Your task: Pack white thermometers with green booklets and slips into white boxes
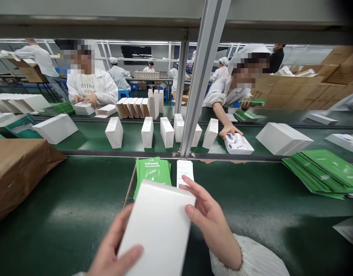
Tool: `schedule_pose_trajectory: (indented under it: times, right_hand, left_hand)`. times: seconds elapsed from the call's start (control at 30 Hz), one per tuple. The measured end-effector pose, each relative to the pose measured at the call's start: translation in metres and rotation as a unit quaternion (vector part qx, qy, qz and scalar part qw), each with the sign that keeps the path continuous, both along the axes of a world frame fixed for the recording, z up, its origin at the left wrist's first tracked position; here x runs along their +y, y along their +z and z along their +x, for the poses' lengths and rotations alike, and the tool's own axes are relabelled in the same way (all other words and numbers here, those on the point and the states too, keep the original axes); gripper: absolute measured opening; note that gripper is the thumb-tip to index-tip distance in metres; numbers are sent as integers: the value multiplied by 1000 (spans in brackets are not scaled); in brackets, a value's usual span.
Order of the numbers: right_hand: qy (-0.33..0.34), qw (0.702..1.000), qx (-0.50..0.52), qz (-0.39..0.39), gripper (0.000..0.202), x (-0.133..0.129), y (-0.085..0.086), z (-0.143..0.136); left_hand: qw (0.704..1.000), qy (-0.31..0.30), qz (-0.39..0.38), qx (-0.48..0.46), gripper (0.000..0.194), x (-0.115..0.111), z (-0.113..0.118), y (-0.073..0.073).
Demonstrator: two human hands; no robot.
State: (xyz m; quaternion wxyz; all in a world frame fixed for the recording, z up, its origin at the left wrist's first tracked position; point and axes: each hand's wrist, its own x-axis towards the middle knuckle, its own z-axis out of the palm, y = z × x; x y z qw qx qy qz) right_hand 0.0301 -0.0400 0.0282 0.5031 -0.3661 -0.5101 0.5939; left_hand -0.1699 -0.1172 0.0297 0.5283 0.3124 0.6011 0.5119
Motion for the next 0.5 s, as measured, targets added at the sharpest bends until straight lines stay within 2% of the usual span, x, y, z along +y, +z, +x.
schedule_pose_trajectory:
  times: [0.07,0.1,0.13,0.17,0.2,0.23,0.27,0.33,0.4,0.5]
  right_hand:
    - [1,1000,21,7,43,9,6,-2]
    - [-9,1000,21,11,41,12,7,0]
    - [-24,1000,14,11,35,15,8,3]
    - [-41,999,3,2,29,17,7,8]
    - [-55,998,-10,-11,24,19,7,13]
    - [-67,997,-23,-23,20,20,5,17]
    - [-73,996,-37,-31,18,22,4,22]
    - [-74,994,-69,-36,17,27,0,28]
    - [-70,991,-112,-20,18,36,-6,30]
    - [-61,975,-214,32,20,62,-21,28]
  left_hand:
    - [988,19,57,144,69,32,-35,21]
    - [972,23,90,216,64,54,-54,33]
    - [944,31,113,309,64,79,-73,45]
    - [899,37,116,422,65,107,-91,55]
    - [829,61,111,545,65,135,-107,64]
    - [801,75,100,586,68,164,-121,71]
    - [787,76,92,605,70,193,-132,74]
    - [769,77,69,631,72,244,-147,72]
    - [756,73,42,649,70,285,-153,60]
    - [749,50,6,661,57,323,-156,36]
